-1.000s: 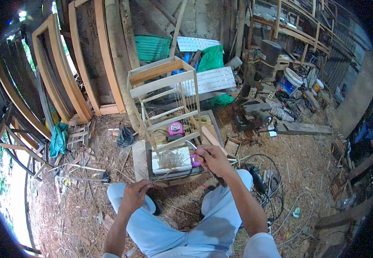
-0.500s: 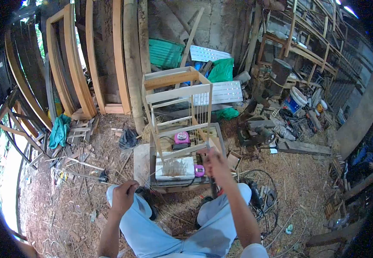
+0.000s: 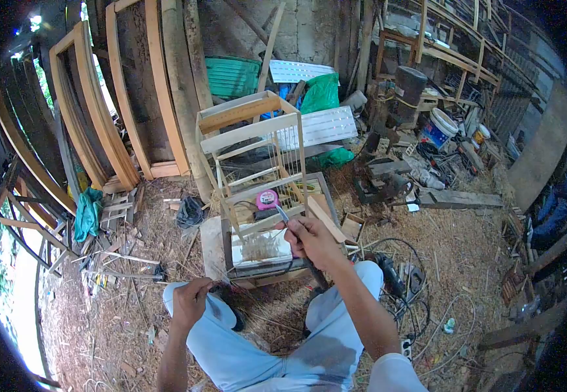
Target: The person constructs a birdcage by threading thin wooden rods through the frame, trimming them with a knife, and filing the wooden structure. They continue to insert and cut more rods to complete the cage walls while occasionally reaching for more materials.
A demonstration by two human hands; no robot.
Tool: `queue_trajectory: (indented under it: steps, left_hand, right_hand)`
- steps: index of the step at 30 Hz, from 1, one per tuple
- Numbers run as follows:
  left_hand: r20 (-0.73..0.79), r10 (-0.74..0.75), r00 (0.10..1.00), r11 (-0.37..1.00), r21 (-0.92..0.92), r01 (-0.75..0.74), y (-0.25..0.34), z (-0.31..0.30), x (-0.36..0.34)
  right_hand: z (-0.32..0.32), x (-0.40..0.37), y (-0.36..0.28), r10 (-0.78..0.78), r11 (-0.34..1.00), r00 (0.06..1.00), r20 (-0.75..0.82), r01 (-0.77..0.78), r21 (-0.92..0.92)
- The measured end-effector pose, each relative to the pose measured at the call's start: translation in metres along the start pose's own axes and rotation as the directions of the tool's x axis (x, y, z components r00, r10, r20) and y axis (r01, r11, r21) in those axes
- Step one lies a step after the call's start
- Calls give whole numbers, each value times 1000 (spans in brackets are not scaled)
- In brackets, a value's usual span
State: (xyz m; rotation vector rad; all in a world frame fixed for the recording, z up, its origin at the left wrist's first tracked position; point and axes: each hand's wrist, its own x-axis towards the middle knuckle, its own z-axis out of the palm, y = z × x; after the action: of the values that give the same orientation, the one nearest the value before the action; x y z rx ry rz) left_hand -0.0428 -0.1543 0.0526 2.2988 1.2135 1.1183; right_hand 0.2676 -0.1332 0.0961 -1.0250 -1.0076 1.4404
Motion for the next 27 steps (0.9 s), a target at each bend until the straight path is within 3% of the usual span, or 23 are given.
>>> queue_trajectory:
  steps: [3,4,5,7,8,10,13,14,18,20,22,27]
  left_hand:
    - [27,1,1000,1000,-13,-1,-4,-1,0]
    - [19,-4,1000,1000,-1,4,-14,0,-5]
    - [14,-9,1000,1000,12,9,-23,-2,-11]
    - [-60,-138,989,987,70,142,-38,-19,-19]
    - [-115,-65,991,992,97,76,-41,-17,-19]
    - [-75,-77,994,992,95,85,-27,-10,-7]
    - [-83,-59,995,998,30,62,-15,11,15]
    - [-99,-4,995,1000,24,7,-10,15,21]
    - [-66,66,996,998,14,-65,-2,17,26]
    - [-35,55,998,998,19,-55,-3,15,24]
    - [29,-108,994,988,-110,111,3,16,22]
    - [24,-90,996,974,-207,93,40,27,42]
  right_hand:
    - [-22,11,15,-27,1000,1000,-15,27,-14]
    - [-50,26,28,-147,977,942,-303,91,-191]
    - [-73,30,31,-298,923,789,-538,95,-372]
    - [-105,11,-16,-277,943,846,-456,330,38]
    - [-95,10,-19,-278,941,846,-454,335,47]
    - [-68,0,-17,-169,982,949,-267,140,-127]
    - [-14,-11,-9,37,999,982,-183,-40,-11]
    - [-8,-12,-1,-22,997,998,-58,26,69]
    - [6,-4,1,-70,982,997,42,62,176]
    - [5,-3,1,-66,988,997,43,59,144]
    - [7,-2,2,-56,993,997,60,50,107]
    - [35,-7,5,-25,994,990,141,39,-99]
